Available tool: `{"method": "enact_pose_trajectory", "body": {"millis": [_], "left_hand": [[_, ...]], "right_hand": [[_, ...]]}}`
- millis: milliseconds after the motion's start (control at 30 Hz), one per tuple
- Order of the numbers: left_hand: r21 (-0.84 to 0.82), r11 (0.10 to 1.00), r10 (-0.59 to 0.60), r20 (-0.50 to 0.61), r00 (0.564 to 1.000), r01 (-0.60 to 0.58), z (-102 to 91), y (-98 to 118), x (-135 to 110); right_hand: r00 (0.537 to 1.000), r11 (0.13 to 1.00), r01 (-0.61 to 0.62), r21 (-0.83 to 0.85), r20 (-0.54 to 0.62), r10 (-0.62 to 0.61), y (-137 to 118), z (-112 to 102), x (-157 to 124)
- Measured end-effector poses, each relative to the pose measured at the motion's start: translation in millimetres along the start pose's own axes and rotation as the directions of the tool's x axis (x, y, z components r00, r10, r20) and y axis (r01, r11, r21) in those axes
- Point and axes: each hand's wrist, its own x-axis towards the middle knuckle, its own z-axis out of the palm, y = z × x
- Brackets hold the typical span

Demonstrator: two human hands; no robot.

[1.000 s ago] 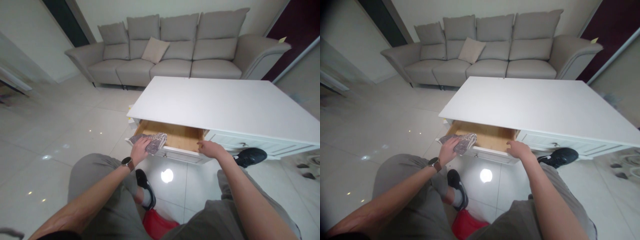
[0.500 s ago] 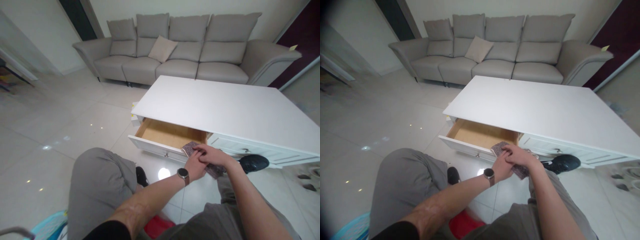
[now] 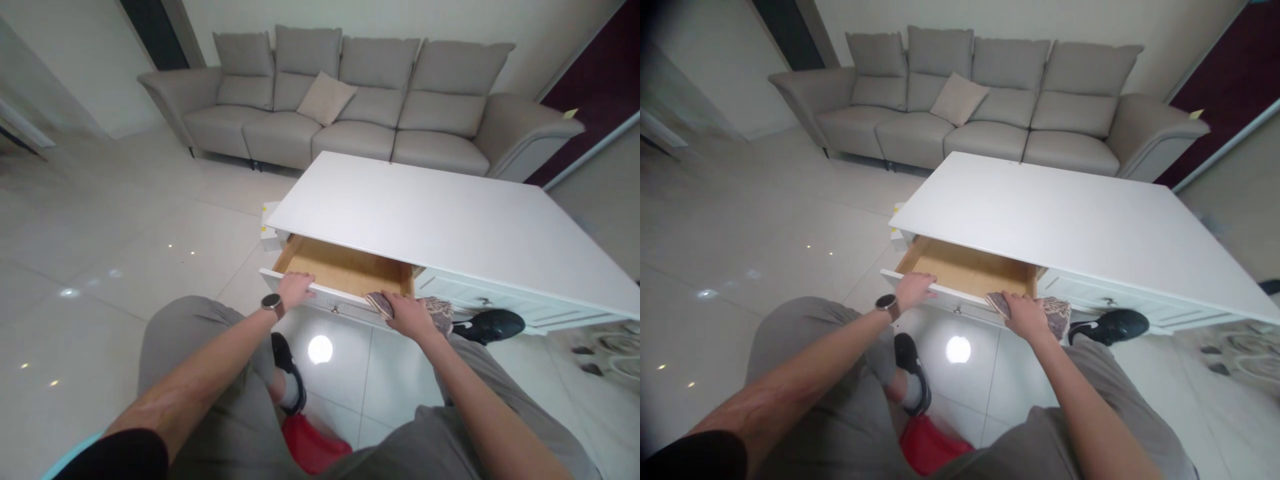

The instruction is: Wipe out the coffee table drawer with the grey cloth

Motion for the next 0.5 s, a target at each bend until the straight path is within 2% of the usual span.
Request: {"method": "enact_pose_trajectory", "body": {"millis": [33,100,233,300,333,400,467,500], "left_hand": [[0.014,1.000,-0.004,0.011,1.000,0.003,-0.9,-15,-2],[0.021,1.000,0.016,0.014,1.000,-0.016,-1.3,-33,-2],[-0.001,0.999,0.051,0.053,0.997,-0.051,-5.5,-38,4],[-0.025,0.998,0.061,0.121,0.991,-0.058,-11.3,-37,11],[-0.042,0.997,0.067,0.160,0.985,-0.061,-14.4,-38,15],[-0.083,0.995,0.072,0.224,0.972,-0.055,-18.8,-39,24],[-0.126,0.991,0.067,0.262,0.963,-0.035,-19.9,-41,32],[-0.145,0.989,0.067,0.280,0.958,-0.027,-19.1,-42,35]], "right_hand": [[0.999,1.000,0.005,0.007,-0.037,-0.005,0,2,-2],[0.993,0.999,0.022,0.024,-0.114,-0.019,4,6,-8],[0.957,0.993,0.064,0.102,-0.288,-0.032,23,24,-29],[0.927,0.975,0.034,0.219,-0.372,0.052,38,40,-42],[0.904,0.951,-0.013,0.310,-0.402,0.144,46,49,-49],[0.828,0.821,-0.163,0.547,-0.377,0.415,61,69,-60],[0.716,0.577,-0.308,0.756,-0.216,0.664,71,87,-67],[0.665,0.449,-0.350,0.822,-0.119,0.737,74,95,-68]]}}
